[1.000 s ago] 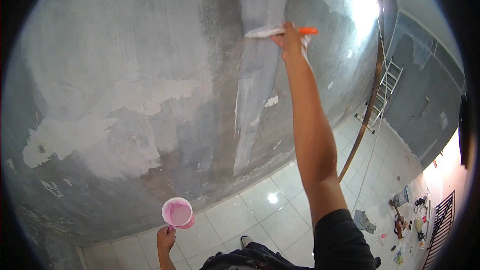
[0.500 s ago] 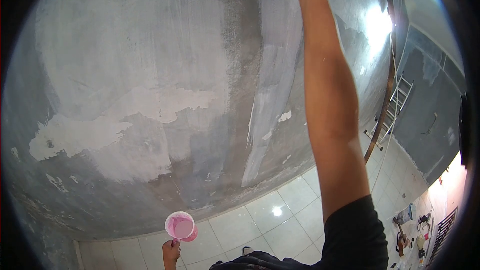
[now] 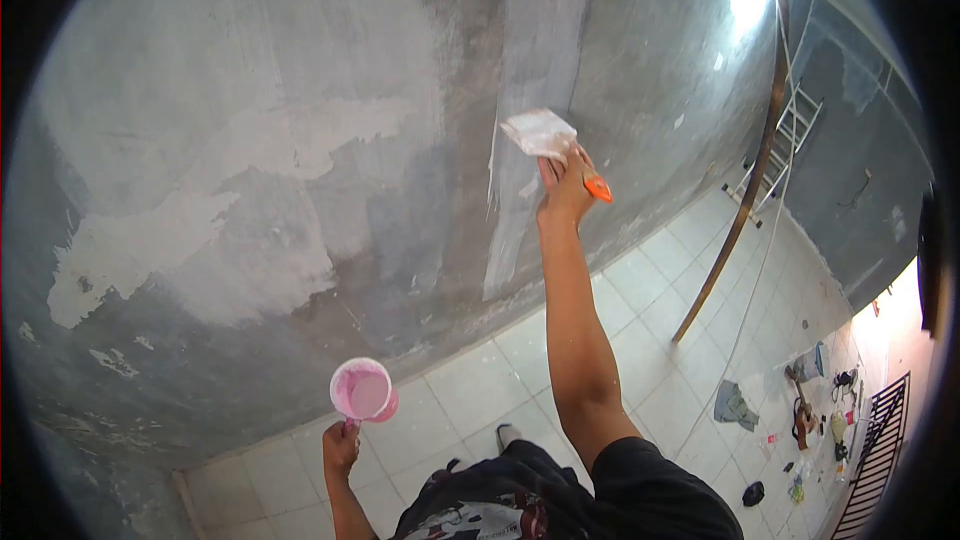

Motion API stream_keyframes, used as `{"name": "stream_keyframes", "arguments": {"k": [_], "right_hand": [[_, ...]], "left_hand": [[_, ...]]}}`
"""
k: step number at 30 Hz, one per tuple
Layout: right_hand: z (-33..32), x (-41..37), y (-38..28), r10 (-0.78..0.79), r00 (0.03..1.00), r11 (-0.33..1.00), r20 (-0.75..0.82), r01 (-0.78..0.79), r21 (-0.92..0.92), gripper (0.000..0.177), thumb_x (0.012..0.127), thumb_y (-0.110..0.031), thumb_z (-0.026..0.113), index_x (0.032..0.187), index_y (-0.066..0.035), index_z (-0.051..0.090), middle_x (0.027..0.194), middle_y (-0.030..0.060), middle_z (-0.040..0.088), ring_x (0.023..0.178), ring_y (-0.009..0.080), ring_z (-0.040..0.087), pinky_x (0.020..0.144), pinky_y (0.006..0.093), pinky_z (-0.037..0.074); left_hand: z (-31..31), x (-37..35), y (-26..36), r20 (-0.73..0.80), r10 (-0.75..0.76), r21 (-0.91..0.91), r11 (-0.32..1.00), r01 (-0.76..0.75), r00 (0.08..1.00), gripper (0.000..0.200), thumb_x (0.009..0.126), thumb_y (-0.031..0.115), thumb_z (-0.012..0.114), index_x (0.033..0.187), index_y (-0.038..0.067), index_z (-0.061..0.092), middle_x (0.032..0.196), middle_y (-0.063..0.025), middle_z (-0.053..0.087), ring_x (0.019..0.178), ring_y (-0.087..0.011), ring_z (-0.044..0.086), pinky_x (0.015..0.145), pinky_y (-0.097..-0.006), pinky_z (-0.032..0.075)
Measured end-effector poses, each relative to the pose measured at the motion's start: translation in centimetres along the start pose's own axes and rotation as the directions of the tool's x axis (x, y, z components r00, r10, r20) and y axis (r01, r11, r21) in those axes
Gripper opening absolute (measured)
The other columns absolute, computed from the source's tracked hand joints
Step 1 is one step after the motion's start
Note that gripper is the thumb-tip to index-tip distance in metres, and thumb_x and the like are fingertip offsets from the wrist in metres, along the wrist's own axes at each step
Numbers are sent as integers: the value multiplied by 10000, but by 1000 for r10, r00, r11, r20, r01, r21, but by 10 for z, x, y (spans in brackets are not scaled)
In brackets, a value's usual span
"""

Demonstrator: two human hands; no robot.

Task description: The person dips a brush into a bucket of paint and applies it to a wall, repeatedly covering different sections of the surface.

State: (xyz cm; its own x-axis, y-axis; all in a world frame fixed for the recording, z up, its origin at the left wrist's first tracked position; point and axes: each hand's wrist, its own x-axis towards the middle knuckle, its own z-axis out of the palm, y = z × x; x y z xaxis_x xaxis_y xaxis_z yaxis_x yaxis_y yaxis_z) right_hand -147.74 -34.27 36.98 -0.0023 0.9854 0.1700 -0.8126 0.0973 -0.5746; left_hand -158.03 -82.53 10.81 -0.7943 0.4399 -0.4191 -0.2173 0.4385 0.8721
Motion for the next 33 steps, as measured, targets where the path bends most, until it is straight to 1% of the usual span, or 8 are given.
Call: {"name": "stream_keyframes", "arguments": {"k": [2,11,18,24,26,28,31,33], "right_hand": [[-38,-13,16,38,989,995,-143,-50,-83,269,902,-147,538,1118,13,520,1091,147,587,999,279,610,894,424,512],[-158,-38,109,236,867,910,-439,-356,-214,259,873,-147,551,1069,23,558,1079,149,584,985,267,613,837,399,546],[-139,-28,146,353,833,890,-426,-439,-122,231,871,-157,559,1035,4,578,1064,124,585,946,243,610,815,375,546],[-12,-2,65,172,979,961,-106,-191,-202,204,864,-129,533,989,28,570,1035,130,576,949,233,603,810,388,557],[32,23,30,73,997,993,39,-69,-93,232,866,-124,539,1040,30,539,1052,139,567,949,240,607,808,393,562],[89,39,-7,-96,989,995,109,95,15,234,846,-68,565,1056,14,502,993,152,606,883,316,650,797,445,571],[156,48,-54,-253,964,964,83,244,101,298,838,-51,582,1097,24,454,1036,171,591,958,338,628,827,489,557],[180,79,-77,-249,906,951,343,162,263,333,831,-159,639,1058,52,519,1016,213,616,917,333,635,757,429,557]], "left_hand": [[-4,-1,-1,-18,-37,37,999,38,999,284,857,213,612,649,54,503,526,-10,471,424,-89,431,388,-270,316],[-26,-26,-16,-75,-104,135,984,114,992,269,866,195,610,660,54,509,533,-1,471,418,-82,424,382,-256,316],[-20,-32,-29,-165,-134,131,979,157,977,240,876,211,586,699,78,493,536,17,444,386,-71,382,338,-239,277],[-14,-26,-7,-138,-165,16,986,169,977,254,868,196,593,682,44,510,526,9,448,403,-68,398,361,-245,292],[-16,-22,-4,-63,-123,9,992,124,990,282,878,276,596,694,97,479,524,35,412,384,-58,365,337,-236,264],[-18,-6,-14,-35,-99,38,994,100,994,287,876,281,599,695,93,482,522,34,412,382,-62,367,336,-239,266],[-26,10,-12,-13,-73,101,992,74,997,274,871,267,601,702,81,492,522,27,421,380,-70,374,335,-246,273],[-27,18,-6,-14,-64,126,990,65,998,256,869,247,598,707,74,500,526,22,430,380,-74,377,336,-249,278]]}}
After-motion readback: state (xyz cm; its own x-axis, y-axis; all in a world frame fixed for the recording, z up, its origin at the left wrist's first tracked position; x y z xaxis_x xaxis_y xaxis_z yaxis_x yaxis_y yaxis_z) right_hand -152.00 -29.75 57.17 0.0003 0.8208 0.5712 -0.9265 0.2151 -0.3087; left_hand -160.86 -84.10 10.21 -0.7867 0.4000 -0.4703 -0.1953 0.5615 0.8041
